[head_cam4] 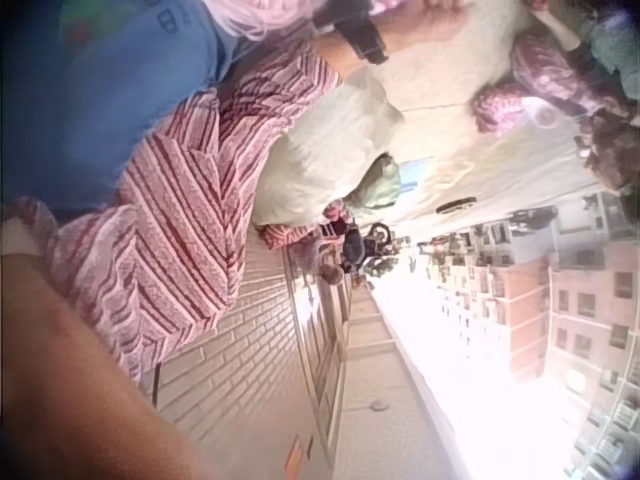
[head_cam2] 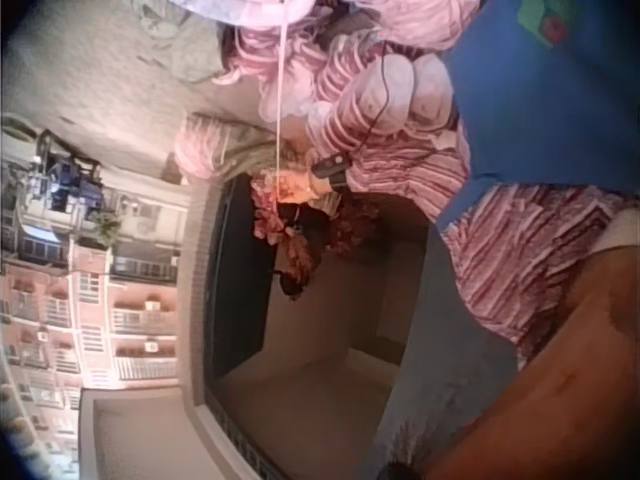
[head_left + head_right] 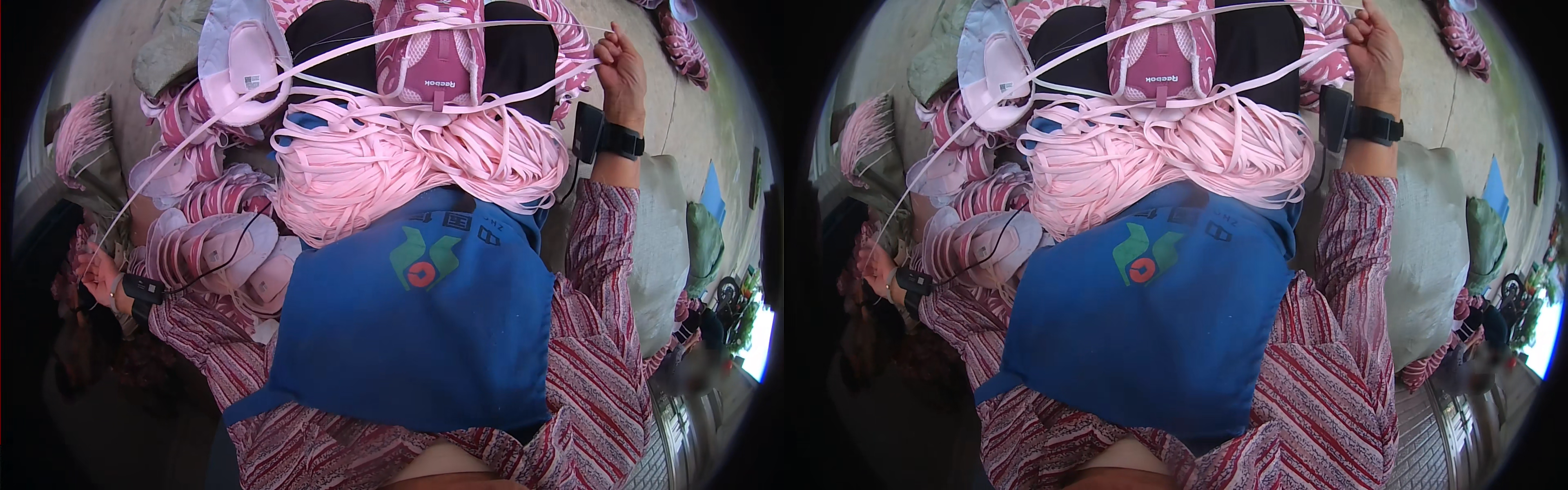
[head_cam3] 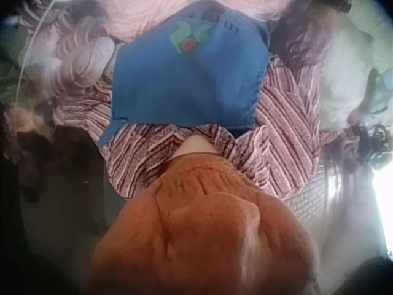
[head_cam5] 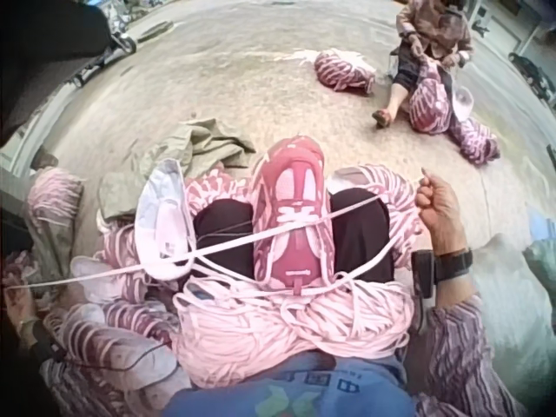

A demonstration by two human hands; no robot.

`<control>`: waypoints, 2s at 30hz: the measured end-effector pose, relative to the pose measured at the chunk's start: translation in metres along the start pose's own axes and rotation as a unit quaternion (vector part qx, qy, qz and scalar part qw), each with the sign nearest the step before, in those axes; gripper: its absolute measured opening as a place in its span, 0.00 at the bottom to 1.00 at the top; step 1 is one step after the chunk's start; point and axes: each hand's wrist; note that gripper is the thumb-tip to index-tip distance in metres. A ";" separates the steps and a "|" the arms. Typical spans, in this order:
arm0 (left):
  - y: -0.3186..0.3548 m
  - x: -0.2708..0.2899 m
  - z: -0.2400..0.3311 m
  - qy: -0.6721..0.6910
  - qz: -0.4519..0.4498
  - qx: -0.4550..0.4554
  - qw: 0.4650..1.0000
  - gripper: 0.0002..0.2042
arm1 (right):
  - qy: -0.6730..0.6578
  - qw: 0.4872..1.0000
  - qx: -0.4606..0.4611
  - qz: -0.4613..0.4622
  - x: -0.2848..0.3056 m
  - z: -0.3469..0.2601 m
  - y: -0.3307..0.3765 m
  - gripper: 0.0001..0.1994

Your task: The person is lacing a pink sneaker while sitting outdoors with a large pile of shoe components.

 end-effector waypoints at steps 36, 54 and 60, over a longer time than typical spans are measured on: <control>0.341 -0.140 -0.361 -0.585 -0.541 0.069 0.600 0.10 | 0.630 0.657 0.353 -0.218 -0.135 0.041 0.150 0.04; 0.326 -0.181 -0.376 -0.608 -0.657 -0.019 0.445 0.11 | 0.642 0.641 0.314 -0.279 -0.143 0.056 0.141 0.05; 0.329 -0.190 -0.378 -0.644 -0.641 0.004 0.418 0.10 | 0.624 0.699 0.274 -0.215 -0.149 0.063 0.126 0.10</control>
Point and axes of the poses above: each hand's wrist, its own y-axis away from the middle knuckle, its own x-axis out of the back of the hand, z = x × y, and after that the axes turned 1 degree about z, right-handed
